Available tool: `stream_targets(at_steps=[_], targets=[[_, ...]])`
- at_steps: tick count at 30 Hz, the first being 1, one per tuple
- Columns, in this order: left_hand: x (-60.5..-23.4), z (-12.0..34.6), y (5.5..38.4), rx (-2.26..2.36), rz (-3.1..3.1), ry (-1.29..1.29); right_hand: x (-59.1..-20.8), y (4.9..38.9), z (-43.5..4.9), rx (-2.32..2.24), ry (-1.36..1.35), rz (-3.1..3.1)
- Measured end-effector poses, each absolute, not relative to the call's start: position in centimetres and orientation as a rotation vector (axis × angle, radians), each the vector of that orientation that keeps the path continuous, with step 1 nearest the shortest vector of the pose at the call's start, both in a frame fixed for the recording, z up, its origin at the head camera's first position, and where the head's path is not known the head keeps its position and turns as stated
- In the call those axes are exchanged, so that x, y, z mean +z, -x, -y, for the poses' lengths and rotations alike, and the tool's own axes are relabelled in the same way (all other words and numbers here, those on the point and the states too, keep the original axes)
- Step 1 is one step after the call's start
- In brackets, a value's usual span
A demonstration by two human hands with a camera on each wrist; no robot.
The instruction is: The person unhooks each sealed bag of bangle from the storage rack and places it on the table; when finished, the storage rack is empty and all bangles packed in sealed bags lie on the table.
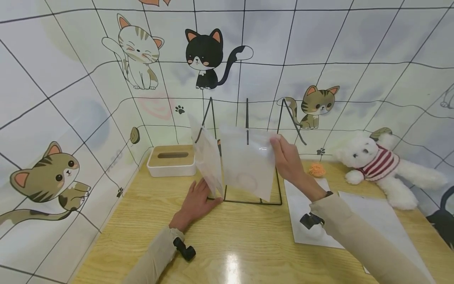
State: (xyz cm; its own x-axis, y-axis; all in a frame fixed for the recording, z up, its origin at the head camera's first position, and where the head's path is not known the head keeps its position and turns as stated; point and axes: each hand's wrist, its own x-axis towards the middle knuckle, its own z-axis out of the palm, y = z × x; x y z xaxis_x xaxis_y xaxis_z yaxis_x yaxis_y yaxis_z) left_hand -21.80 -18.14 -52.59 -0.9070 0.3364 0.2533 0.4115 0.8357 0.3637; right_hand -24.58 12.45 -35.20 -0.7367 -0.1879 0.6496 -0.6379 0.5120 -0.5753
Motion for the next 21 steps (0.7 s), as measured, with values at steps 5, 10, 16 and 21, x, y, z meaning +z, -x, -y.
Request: stream_targets(at_steps=[5,10,16,21], targets=[[-52.6,18.2,21.7,-0.624,2.859,0.571,-35.3,23.9,-12.6,1.165,-0.704,2.225],[-52.7,18.2,21.8,-0.611,2.866,0.568,-35.2,23.4,-12.8,1.168,-0.725,2.230],[-52.6,18.2,21.7,-0.613,2.865,0.572,-35.0,22.6,-13.1,1.189,-0.753,2.232],[-52.6,18.2,21.7,-0.616,2.877,0.564,-34.9,22.0,-13.2,1.208,-0.791,2.214]])
